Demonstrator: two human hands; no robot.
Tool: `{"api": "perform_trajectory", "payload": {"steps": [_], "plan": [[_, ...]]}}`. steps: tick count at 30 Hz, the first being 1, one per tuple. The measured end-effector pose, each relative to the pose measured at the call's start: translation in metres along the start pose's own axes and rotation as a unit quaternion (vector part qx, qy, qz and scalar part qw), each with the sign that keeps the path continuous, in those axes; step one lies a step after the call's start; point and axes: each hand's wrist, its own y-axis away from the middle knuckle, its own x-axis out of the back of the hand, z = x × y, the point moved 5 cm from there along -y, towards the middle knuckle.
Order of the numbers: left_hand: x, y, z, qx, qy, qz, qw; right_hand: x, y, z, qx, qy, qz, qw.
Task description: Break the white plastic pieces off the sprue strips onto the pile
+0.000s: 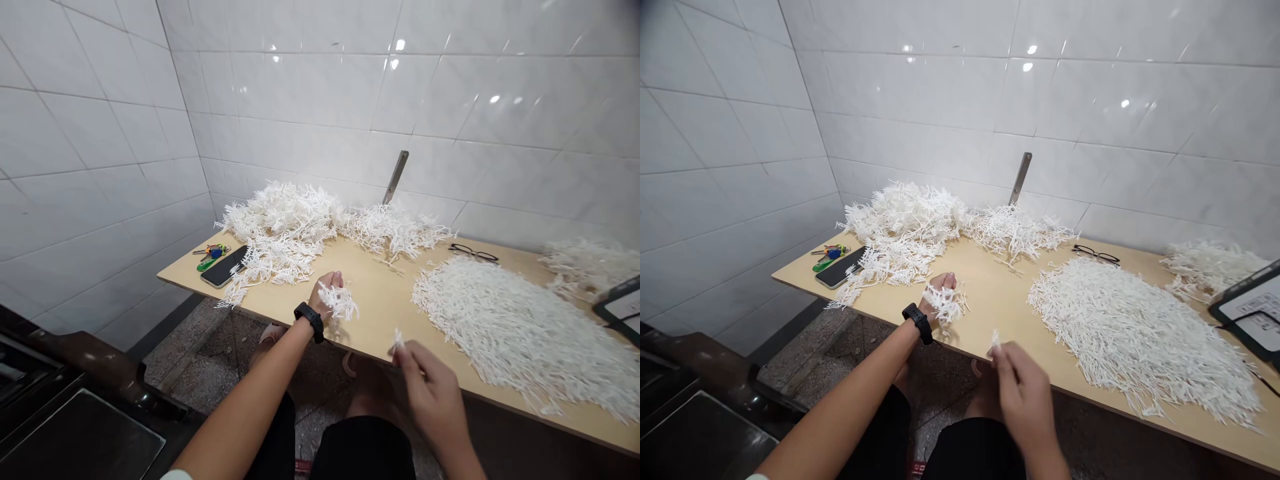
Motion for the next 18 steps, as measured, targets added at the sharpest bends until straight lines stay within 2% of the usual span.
{"api": "perform_trajectory", "payload": {"steps": [3, 6, 10, 12, 14, 16, 18], "plan": [[0.001, 0.003, 0.003, -0.039, -0.074, 0.004, 0.997, 0.022, -0.038, 0.04, -0.025, 0.142, 0.037, 0.989], [-0.001, 0.004, 0.002, -0.049, -0.105, -0.015, 0.993, 0.039, -0.071, 0.074, -0.049, 0.284, 0.032, 0.957], [-0.002, 0.003, 0.0, -0.044, -0.118, -0.021, 0.992, 0.055, -0.084, 0.092, -0.091, 0.361, 0.025, 0.928], [-0.002, 0.004, 0.0, -0.041, -0.132, -0.019, 0.99, 0.058, -0.077, 0.088, -0.108, 0.338, 0.055, 0.933], [-0.003, 0.005, 0.001, -0.033, -0.159, -0.027, 0.986, 0.052, -0.061, 0.077, -0.114, 0.252, 0.088, 0.957], [-0.004, 0.007, 0.002, -0.024, -0.207, -0.043, 0.977, 0.034, -0.043, 0.064, -0.113, 0.125, 0.087, 0.982], [-0.006, 0.009, 0.004, -0.02, -0.266, -0.058, 0.962, 0.007, -0.025, 0.051, -0.106, 0.017, 0.052, 0.993]]}}
